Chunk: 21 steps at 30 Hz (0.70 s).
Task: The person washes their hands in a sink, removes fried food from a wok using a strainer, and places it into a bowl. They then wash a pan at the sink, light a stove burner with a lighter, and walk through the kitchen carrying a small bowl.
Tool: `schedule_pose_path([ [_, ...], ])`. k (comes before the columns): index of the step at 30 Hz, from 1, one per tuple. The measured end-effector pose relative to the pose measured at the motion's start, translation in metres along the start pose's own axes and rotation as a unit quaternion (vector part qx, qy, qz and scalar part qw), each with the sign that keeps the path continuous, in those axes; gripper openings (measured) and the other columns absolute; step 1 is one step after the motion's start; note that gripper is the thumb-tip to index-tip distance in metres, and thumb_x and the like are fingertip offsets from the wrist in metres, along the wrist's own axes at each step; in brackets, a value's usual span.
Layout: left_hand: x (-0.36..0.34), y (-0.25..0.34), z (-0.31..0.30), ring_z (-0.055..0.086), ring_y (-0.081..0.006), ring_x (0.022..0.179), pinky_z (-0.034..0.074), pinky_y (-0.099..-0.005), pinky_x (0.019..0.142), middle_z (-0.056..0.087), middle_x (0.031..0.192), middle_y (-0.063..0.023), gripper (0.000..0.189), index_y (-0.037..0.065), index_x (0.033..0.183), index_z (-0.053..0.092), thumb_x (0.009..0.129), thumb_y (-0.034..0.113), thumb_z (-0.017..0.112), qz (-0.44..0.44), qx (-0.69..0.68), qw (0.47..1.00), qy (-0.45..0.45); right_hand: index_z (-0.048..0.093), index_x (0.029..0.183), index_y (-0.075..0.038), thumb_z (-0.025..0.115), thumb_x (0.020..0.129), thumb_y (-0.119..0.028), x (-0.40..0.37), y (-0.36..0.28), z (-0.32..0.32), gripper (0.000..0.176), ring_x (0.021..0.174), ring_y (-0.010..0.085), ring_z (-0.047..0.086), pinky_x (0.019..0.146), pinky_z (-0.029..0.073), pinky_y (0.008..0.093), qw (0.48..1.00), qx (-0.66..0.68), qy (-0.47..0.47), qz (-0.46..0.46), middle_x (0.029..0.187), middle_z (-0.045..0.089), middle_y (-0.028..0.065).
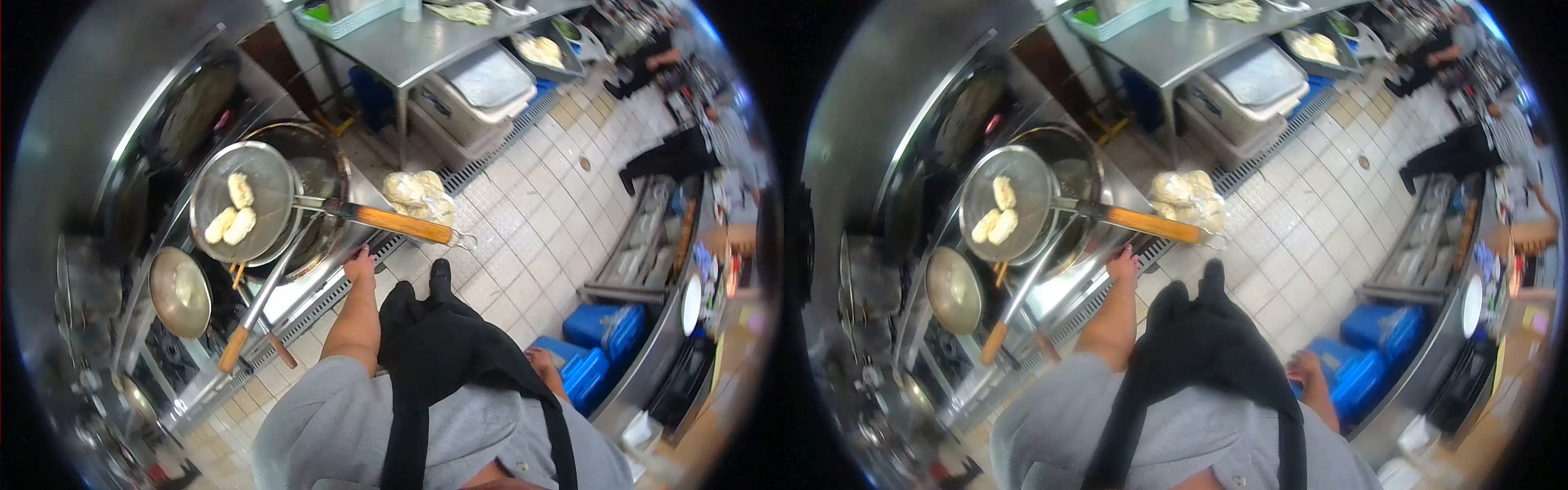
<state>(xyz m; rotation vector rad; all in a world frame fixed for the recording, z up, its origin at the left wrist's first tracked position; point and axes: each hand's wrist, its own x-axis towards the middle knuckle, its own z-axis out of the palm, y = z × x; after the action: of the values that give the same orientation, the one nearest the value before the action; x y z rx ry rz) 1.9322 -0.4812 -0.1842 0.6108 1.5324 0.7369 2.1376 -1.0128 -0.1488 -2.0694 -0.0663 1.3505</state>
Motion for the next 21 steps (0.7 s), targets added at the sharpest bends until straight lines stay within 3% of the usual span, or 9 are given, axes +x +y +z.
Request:
schedule_pose_path([
  [3,0.019,-0.013,-0.007,0.056,-0.0131,0.053,0.04,-0.0236,0.039,0.061,0.077,-0.0055,0.015,0.005,0.089,0.06,0.079,0.013,0.068,0.012,-0.022,1.0,-0.005,0.054,0.097,-0.011,0.051,0.085,-0.018,-0.019,0.021,0.027,0.014,0.064,0.0307,0.062,0.054,0.053,0.0474,0.965,0.166,0.059,0.194,0.075,0.059,0.0181],
  [4,0.028,-0.016,-0.006,0.057,-0.0136,0.054,0.041,-0.0239,0.04,0.061,0.077,-0.006,0.015,0.005,0.089,0.059,0.079,0.013,0.068,0.011,-0.005,1.0,-0.004,0.054,0.097,-0.011,0.051,0.085,-0.018,-0.024,0.028,0.035,0.014,0.064,0.0307,0.062,0.054,0.053,0.0474,0.954,0.203,0.081,0.205,0.075,0.059,0.0181],
  [6,0.018,-0.007,-0.004,0.059,-0.0199,0.059,0.046,-0.026,0.046,0.062,0.08,-0.0075,0.017,0.006,0.09,0.059,0.078,0.012,0.068,0.018,-0.005,1.0,-0.017,0.057,0.088,-0.009,0.054,0.084,-0.017,-0.029,0.037,0.047,0.01,0.065,0.0246,0.063,0.057,0.054,0.0439,0.971,0.135,0.044,0.192,0.075,0.06,0.0111],
  [7,0.019,-0.002,-0.001,0.06,-0.0256,0.057,0.047,-0.0263,0.045,0.06,0.076,-0.0085,0.018,0.006,0.091,0.059,0.077,0.013,0.069,-0.035,0.018,0.998,0.038,0.06,0.085,-0.007,0.055,0.082,-0.015,-0.045,0.015,0.054,0.01,0.065,0.0215,0.063,0.055,0.054,0.0409,0.938,0.231,0.081,0.247,0.078,0.063,0.009],
  [9,0.025,-0.001,-0.006,0.059,-0.025,0.061,0.046,-0.0271,0.05,0.06,0.08,-0.0083,0.019,0.006,0.093,0.058,0.079,0.016,0.067,-0.037,0.045,0.998,0.01,0.062,0.073,-0.005,0.058,0.077,-0.014,-0.031,0.053,0.063,0.011,0.063,0.0207,0.064,0.057,0.054,0.0364,0.964,0.141,0.095,0.204,0.069,0.065,0.0103],
  [13,0.042,-0.001,-0.022,0.059,-0.0238,0.07,0.046,-0.0286,0.059,0.059,0.088,-0.0079,0.022,0.005,0.097,0.056,0.083,0.021,0.061,-0.003,0.109,0.993,-0.045,0.052,0.084,-0.001,0.051,0.085,-0.012,-0.043,0.06,0.067,0.011,0.047,0.0216,0.058,0.042,0.051,0.039,0.966,0.191,0.091,0.15,0.069,0.057,0.0139],
  [18,0.047,-0.007,-0.039,0.058,-0.0222,0.082,0.045,-0.0305,0.07,0.058,0.097,-0.0074,0.029,0.003,0.103,0.054,0.088,0.028,0.055,0.039,0.176,0.98,-0.083,0.055,0.094,-0.002,0.055,0.082,-0.011,-0.071,0.047,0.041,0.015,0.049,0.0196,0.059,0.043,0.052,0.0375,0.94,0.235,0.157,0.19,0.071,0.058,0.0119],
  [20,0.047,-0.014,-0.039,0.057,-0.0216,0.086,0.045,-0.0313,0.075,0.058,0.101,-0.0072,0.032,0.003,0.105,0.053,0.09,0.031,0.052,0.06,0.214,0.969,-0.107,0.056,0.099,-0.003,0.057,0.082,-0.013,-0.072,0.066,0.018,0.02,0.053,0.0199,0.061,0.045,0.053,0.0365,0.953,0.174,0.221,0.116,0.073,0.059,0.0114],
  [21,0.048,-0.022,-0.039,0.057,-0.0212,0.088,0.045,-0.0317,0.077,0.057,0.103,-0.0071,0.033,0.002,0.106,0.052,0.091,0.032,0.051,0.071,0.239,0.96,-0.131,0.059,0.091,-0.002,0.054,0.083,-0.016,-0.079,0.07,0.001,0.017,0.054,0.0205,0.062,0.047,0.052,0.0359,0.946,0.159,0.265,0.096,0.071,0.061,0.0124],
])
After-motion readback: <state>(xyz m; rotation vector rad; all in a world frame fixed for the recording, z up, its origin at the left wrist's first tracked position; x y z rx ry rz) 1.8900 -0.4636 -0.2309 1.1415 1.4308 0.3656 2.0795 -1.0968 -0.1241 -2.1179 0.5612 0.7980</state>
